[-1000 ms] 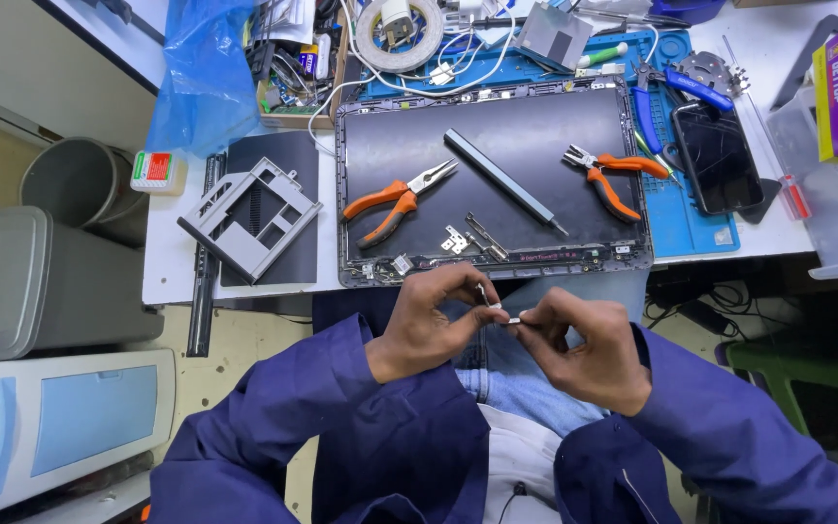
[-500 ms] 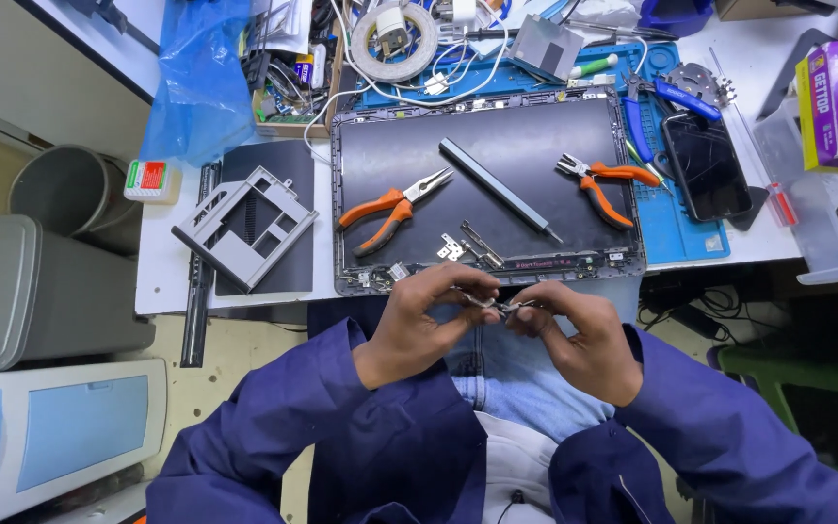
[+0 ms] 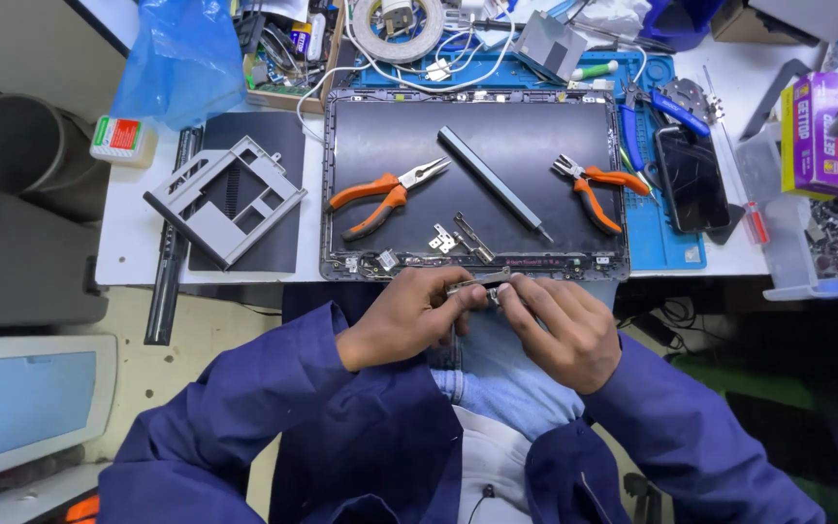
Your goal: The person is seated and works on small metal components, likely laptop hinges, using two pairs of pliers. They grip and bend the parts, occasionally switching between tools to manipulate the metal pieces over their lap.
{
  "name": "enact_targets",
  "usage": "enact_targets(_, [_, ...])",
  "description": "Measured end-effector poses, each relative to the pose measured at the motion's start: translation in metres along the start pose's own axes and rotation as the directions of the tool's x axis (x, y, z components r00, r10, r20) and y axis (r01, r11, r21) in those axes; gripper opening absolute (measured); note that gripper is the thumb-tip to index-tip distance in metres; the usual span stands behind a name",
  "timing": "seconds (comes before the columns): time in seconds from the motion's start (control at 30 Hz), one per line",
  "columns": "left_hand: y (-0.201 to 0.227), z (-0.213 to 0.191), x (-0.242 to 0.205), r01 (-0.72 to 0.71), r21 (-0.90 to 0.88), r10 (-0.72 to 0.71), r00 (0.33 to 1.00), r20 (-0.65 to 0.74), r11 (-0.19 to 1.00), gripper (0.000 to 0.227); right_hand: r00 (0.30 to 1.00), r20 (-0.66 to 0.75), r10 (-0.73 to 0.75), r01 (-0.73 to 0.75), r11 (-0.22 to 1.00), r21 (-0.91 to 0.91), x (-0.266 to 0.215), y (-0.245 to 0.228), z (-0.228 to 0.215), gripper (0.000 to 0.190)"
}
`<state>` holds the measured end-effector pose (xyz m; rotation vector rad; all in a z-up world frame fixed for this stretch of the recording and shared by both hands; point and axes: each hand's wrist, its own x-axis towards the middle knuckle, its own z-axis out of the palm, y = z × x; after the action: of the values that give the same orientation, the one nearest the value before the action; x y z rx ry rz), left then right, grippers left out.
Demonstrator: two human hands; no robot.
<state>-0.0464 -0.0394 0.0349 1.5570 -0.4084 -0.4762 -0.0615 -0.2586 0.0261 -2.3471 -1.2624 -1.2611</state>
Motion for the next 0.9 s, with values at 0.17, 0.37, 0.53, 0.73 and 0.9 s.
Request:
enact_targets(0.17, [0.000, -0.005, 0.001, 0.043, 0.163, -0.041, 0.999, -0.017, 0.986, 0.037, 0.997, 0.079, -0.004, -0.011, 0.983, 0.183, -0.013, 0.004, 0.011, 0.029])
enact_targets(0.37, [-0.011, -0.011, 0.006, 0.003, 0.294, 0.016, 0.998, -0.064, 0.956, 0.031, 0.994, 0.108, -0.025, 0.004, 0.981, 0.194, -0.008, 0.001, 0.016, 0.031])
enact_targets(0.53, [-0.014, -0.010, 0.006, -0.003, 0.276, 0.030, 0.995, -0.095, 0.961, 0.030, 0.993, 0.120, -0.018, -0.006, 0.982, 0.190, -0.017, 0.000, 0.019, 0.031])
enact_targets(0.73, [-0.029, -0.007, 0.008, -0.069, 0.254, 0.094, 0.992, -0.085, 0.965, 0.026, 0.985, 0.173, 0.009, -0.043, 0.980, 0.194, -0.018, -0.004, 0.017, 0.032])
enact_targets(0.9, [-0.034, -0.003, 0.006, -0.157, 0.285, 0.197, 0.973, -0.118, 0.946, 0.020, 0.968, 0.217, 0.130, -0.179, 0.957, 0.227, -0.012, -0.007, 0.015, 0.029])
